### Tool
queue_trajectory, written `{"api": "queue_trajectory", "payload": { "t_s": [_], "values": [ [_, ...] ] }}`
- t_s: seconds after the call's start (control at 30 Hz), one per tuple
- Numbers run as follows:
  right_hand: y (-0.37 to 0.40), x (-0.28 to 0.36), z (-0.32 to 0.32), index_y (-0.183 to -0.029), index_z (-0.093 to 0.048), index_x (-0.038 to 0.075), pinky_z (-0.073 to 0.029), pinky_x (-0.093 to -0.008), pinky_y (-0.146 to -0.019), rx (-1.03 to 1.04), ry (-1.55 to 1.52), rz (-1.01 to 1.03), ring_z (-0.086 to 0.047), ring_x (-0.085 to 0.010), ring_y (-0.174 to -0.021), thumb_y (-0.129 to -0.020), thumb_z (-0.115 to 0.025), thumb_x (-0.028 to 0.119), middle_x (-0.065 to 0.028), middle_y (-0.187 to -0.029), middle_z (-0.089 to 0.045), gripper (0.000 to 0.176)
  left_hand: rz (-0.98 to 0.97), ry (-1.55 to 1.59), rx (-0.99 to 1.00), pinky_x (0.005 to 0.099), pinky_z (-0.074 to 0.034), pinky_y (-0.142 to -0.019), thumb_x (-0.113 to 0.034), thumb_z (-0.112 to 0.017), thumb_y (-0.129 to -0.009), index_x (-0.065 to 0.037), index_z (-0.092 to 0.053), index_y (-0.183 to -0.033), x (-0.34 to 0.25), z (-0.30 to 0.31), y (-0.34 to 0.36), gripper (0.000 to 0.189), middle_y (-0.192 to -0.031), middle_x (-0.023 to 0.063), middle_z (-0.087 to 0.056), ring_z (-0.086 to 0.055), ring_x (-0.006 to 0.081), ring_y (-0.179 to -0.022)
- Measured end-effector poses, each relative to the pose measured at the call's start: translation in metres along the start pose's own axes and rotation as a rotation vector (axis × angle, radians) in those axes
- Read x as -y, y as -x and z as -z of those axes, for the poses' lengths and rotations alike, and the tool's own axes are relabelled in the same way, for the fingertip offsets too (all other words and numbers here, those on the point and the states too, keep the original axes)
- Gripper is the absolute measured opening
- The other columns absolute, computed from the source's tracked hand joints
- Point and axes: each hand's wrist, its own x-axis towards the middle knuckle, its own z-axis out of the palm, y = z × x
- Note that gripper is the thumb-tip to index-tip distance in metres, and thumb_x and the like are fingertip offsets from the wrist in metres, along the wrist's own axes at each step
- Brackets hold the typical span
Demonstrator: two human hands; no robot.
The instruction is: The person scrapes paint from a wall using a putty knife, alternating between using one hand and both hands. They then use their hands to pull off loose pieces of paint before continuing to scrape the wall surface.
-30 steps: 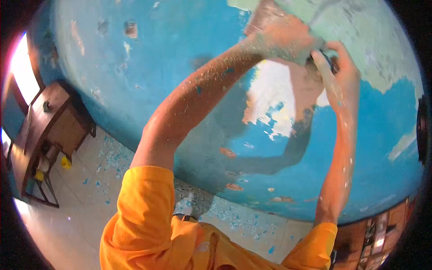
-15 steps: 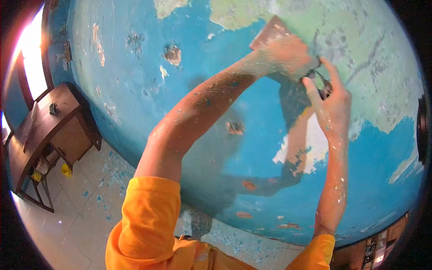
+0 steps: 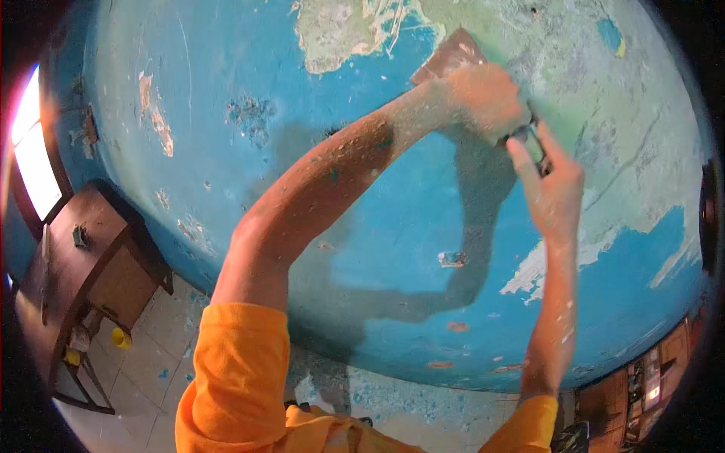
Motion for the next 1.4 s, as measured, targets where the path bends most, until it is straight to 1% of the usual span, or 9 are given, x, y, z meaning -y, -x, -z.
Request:
{"api": "queue_trajectory", "payload": {
  "t_s": [0.5,0.6,0.7,0.77,0.83,0.9,1.0,1.23,1.4],
  "values": [
    [0.005,0.033,-0.021,-0.127,-0.057,0.001,-0.034,-0.0254,-0.049,-0.123,0.039,0.008,-0.038,-0.0061,-0.056,-0.085,-0.067,0.035,0.0012,-0.061,-0.049,0.055,-0.021,-0.039,-0.090,0.0479,-0.043,-0.056,-0.042,-0.067,-0.061,-0.017,-0.066,-0.079,0.009,0.008,0.018,0.031,-0.067,0.0086,-0.063,-0.062,0.0292,-0.061],
    [0.001,0.013,-0.005,-0.122,-0.060,0.002,-0.043,-0.0269,-0.052,-0.105,-0.017,0.064,-0.047,-0.0075,-0.055,-0.085,-0.066,0.031,-0.0130,-0.064,-0.059,0.047,0.043,0.004,0.059,0.0489,-0.042,-0.064,-0.047,-0.067,-0.057,-0.017,-0.066,-0.078,0.016,-0.007,0.002,0.037,-0.069,0.0073,-0.063,-0.062,0.0295,-0.064],
    [0.016,0.043,-0.003,-0.120,-0.061,0.002,-0.044,-0.0311,-0.051,-0.018,0.108,0.000,-0.054,-0.0127,-0.050,-0.085,-0.065,0.030,-0.0150,-0.058,-0.056,0.045,0.095,-0.041,-0.022,0.0492,-0.043,-0.077,-0.045,-0.068,-0.056,-0.012,-0.065,-0.079,0.012,-0.015,0.016,0.040,-0.077,0.0098,-0.064,-0.063,0.0323,-0.075],
    [0.020,0.052,-0.020,-0.125,-0.058,0.003,-0.039,-0.0262,-0.050,-0.076,0.026,-0.044,-0.041,-0.0041,-0.057,-0.087,-0.065,0.029,-0.0106,-0.058,-0.053,0.047,-0.184,-0.068,-0.326,0.0439,-0.051,-0.059,-0.049,-0.067,-0.064,-0.011,-0.067,-0.080,0.028,-0.025,0.024,0.041,-0.068,0.0114,-0.065,-0.065,0.0295,-0.066],
    [0.009,0.049,-0.028,-0.120,-0.061,0.003,-0.041,-0.0283,-0.049,-0.108,-0.020,0.009,-0.047,-0.0088,-0.051,-0.086,-0.066,0.029,-0.0137,-0.058,-0.055,0.044,0.097,-0.055,-0.442,0.0478,-0.042,-0.084,-0.042,-0.068,-0.058,-0.007,-0.067,-0.087,0.092,-0.106,0.030,0.045,-0.091,0.0145,-0.065,-0.060,0.0334,-0.088],
    [-0.015,0.019,-0.041,-0.118,-0.060,0.002,-0.044,-0.0320,-0.049,-0.008,-0.005,0.125,-0.057,-0.0198,-0.050,-0.085,-0.066,0.028,-0.0167,-0.061,-0.058,0.042,0.087,-0.222,-0.106,0.0448,-0.047,-0.067,-0.045,-0.069,-0.061,-0.009,-0.066,-0.085,0.053,-0.023,0.032,0.043,-0.072,0.0101,-0.064,-0.064,0.0261,-0.068],
    [0.001,0.038,-0.011,-0.120,-0.057,0.002,-0.046,-0.0368,-0.050,-0.070,0.101,0.161,-0.060,-0.0325,-0.055,-0.086,-0.064,0.029,-0.0174,-0.062,-0.059,0.044,-0.149,0.007,-0.521,0.0448,-0.041,-0.080,-0.040,-0.068,-0.064,-0.009,-0.065,-0.085,0.044,-0.026,0.018,0.038,-0.075,0.0100,-0.064,-0.063,0.0276,-0.075],
    [0.020,0.020,0.000,-0.126,-0.052,0.001,-0.048,-0.0395,-0.053,-0.053,0.149,-0.083,-0.060,-0.0362,-0.060,-0.086,-0.064,0.028,-0.0187,-0.064,-0.060,0.050,-0.285,0.478,-0.577,0.0435,-0.040,-0.076,-0.030,-0.067,-0.065,-0.005,-0.063,-0.081,0.008,-0.043,0.000,0.030,-0.072,0.0106,-0.059,-0.058,0.0302,-0.070],
    [0.039,-0.012,0.012,-0.120,-0.056,-0.003,-0.047,-0.0410,-0.052,-0.104,-0.030,0.020,-0.060,-0.0361,-0.058,-0.085,-0.064,0.029,-0.0200,-0.066,-0.061,0.048,-0.293,0.081,-0.346,0.0420,-0.036,-0.065,-0.026,-0.065,-0.061,-0.006,-0.062,-0.077,0.001,-0.044,-0.018,0.025,-0.067,0.0071,-0.058,-0.057,0.0274,-0.065]
  ]
}}
